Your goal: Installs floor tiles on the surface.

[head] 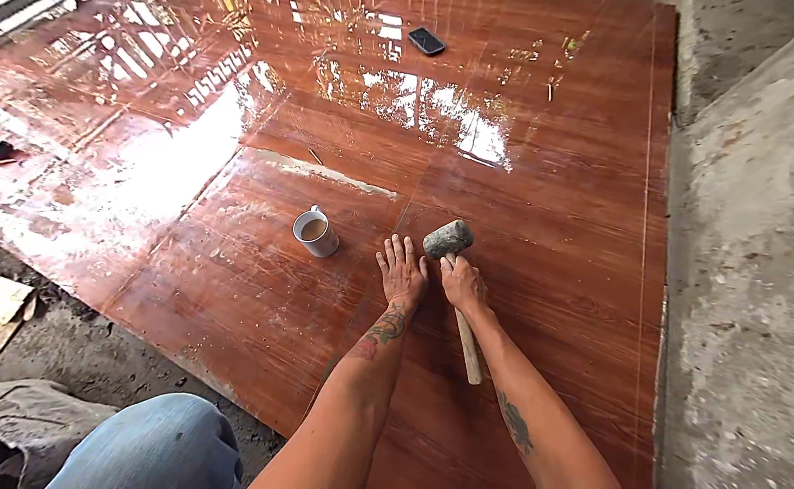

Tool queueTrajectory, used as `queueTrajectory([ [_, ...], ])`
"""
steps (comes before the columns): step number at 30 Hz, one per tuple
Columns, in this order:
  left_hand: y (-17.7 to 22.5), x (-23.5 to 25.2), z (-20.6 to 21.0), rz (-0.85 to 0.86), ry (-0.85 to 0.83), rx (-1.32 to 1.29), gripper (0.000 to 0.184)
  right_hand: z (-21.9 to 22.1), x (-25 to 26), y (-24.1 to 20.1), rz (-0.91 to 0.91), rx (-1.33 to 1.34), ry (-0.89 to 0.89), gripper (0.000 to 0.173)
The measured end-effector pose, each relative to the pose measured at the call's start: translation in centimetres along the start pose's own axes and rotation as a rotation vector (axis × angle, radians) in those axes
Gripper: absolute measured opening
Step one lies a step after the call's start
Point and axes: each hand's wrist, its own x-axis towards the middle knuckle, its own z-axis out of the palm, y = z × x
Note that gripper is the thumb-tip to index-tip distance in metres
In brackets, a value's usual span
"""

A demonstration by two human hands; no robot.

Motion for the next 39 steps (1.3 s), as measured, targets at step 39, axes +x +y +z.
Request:
queueTrajectory([
  [39,0.5,0.7,-1.5,-0.034,-0.164,0.054,0.072,-2.8,0.6,2.8,0.097,0.000,0.085,0.048],
])
